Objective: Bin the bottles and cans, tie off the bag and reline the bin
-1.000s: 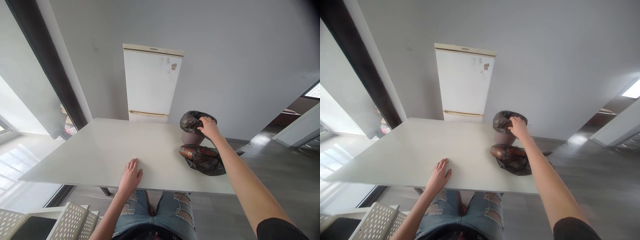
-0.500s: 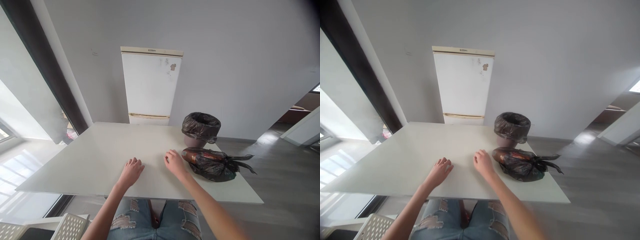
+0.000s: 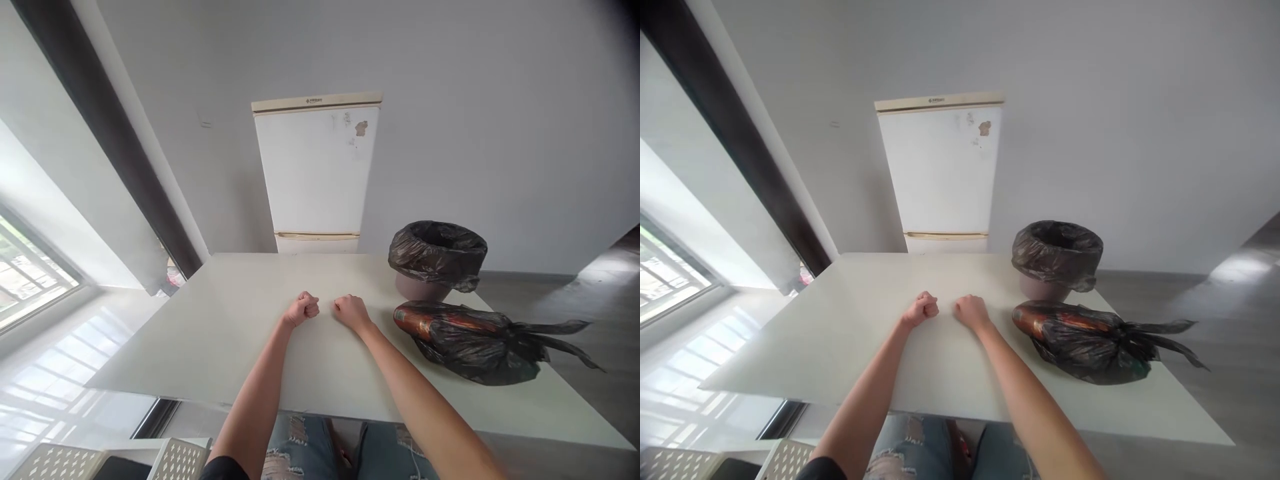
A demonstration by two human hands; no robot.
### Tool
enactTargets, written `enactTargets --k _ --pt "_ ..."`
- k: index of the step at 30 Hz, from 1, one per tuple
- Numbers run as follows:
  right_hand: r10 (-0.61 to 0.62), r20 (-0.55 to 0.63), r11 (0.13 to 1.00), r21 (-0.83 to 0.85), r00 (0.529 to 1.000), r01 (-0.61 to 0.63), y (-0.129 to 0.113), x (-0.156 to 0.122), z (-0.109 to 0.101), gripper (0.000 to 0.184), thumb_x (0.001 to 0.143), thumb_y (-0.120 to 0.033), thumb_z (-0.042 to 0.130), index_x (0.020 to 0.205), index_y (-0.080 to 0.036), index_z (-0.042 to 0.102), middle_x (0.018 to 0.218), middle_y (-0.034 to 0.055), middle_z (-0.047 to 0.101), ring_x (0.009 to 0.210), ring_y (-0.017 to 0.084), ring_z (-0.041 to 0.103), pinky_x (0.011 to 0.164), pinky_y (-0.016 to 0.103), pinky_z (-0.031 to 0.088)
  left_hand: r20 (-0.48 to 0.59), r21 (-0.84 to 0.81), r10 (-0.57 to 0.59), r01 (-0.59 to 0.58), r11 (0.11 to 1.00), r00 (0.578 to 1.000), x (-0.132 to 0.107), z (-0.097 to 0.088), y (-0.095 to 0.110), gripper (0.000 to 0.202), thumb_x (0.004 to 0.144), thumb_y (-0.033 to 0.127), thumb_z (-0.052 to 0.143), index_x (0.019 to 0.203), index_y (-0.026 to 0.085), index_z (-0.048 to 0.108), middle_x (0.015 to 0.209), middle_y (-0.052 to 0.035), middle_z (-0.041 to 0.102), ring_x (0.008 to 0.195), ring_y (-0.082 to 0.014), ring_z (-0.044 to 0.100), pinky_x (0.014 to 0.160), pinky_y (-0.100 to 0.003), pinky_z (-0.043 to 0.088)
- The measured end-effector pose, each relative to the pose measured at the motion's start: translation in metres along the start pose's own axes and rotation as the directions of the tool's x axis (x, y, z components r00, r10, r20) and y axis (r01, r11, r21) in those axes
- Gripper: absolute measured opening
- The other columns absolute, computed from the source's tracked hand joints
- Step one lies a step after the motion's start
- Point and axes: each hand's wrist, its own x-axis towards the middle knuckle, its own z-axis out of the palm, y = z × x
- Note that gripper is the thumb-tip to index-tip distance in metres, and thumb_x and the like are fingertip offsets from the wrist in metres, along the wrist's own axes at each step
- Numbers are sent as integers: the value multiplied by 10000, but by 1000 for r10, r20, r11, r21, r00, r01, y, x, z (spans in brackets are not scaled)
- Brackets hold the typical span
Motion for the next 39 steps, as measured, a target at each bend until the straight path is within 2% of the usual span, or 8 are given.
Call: enactTargets --k 2,5,9,13,16,20,27,39 --pt "-61 15 996 66 998 60 1 1 5 291 865 -211 582 581 -180 638 581 26 550 604 148 429 646 312 176 106 -56 -28 34 998 994 -2 -3 -6 691 863 562 745 614 240 187 551 115 117 502 -66 127 506 -234 197" --pt "-130 28 972 203 991 122 6 2 8 305 804 -259 624 519 -192 537 525 -36 388 583 129 310 656 303 158 207 -114 -52 77 991 977 -6 -7 -5 712 831 498 762 577 251 145 541 111 95 488 -52 113 508 -250 153" --pt "-136 -2 893 433 991 124 20 7 4 484 842 -409 581 485 -220 314 540 -57 221 614 116 193 637 305 158 285 -129 -92 133 983 954 -8 -4 2 715 810 452 787 545 251 154 522 98 132 474 -44 134 509 -267 128" --pt "-78 -17 756 651 997 70 38 11 -4 535 913 -566 437 533 -261 216 527 -47 210 580 120 201 588 307 193 307 -125 -112 156 980 945 -7 0 6 720 804 447 799 542 248 159 529 98 123 477 -42 133 516 -275 113" --pt "-75 17 663 748 997 37 43 12 -7 552 885 -593 487 526 -266 226 502 -53 213 539 111 205 557 302 208 305 -120 -117 160 980 945 -8 1 7 712 802 449 797 537 246 168 528 94 128 479 -43 136 522 -280 106" --pt "-104 76 592 806 992 1 41 12 -6 566 805 -548 636 537 -256 232 521 -72 185 524 88 166 534 290 161 296 -109 -121 160 981 948 -8 1 9 700 814 440 787 545 247 169 539 93 124 491 -48 128 526 -278 107" --pt "-99 84 541 841 992 -17 39 11 -7 561 800 -519 662 547 -252 238 543 -75 154 536 82 162 539 287 146 290 -90 -124 156 984 949 -9 3 11 710 819 471 790 542 246 176 540 93 123 495 -51 128 532 -282 108" --pt "-123 74 569 822 990 9 39 12 -7 566 817 -533 639 559 -254 220 554 -72 148 549 83 147 553 293 121 280 -62 -114 136 989 953 -9 5 11 714 847 495 777 552 245 176 554 88 129 504 -58 135 542 -287 116"
